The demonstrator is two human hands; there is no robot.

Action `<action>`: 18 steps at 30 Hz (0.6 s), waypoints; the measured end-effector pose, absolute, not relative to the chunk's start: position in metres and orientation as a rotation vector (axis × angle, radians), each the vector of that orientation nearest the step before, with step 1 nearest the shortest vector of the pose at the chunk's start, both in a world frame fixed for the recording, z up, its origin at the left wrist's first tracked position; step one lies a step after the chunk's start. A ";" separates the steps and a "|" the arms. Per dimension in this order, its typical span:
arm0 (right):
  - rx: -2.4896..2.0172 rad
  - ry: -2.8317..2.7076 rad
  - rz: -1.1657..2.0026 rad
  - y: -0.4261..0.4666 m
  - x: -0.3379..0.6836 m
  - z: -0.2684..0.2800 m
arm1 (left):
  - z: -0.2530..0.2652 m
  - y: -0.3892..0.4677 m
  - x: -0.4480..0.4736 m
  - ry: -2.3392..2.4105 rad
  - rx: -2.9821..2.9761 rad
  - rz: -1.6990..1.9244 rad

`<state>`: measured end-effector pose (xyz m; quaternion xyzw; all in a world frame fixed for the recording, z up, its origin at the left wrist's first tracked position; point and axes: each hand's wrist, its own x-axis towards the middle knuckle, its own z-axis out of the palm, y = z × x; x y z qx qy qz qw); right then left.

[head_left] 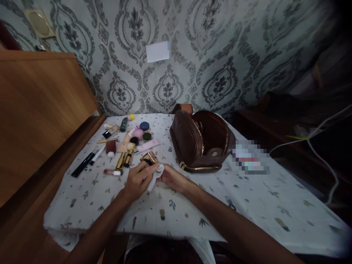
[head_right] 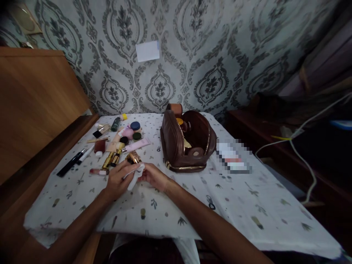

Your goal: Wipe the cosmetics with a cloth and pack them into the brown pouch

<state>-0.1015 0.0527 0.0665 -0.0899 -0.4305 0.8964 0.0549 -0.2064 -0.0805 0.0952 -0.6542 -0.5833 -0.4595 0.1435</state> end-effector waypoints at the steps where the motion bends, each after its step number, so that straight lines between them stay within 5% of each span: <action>1: -0.247 -1.347 2.705 0.052 -0.102 0.066 | 0.095 -0.080 -0.206 -1.674 -1.877 -1.319; 18: -0.075 -1.165 2.923 0.060 -0.094 0.075 | 0.095 -0.080 -0.215 -2.068 -1.522 -1.198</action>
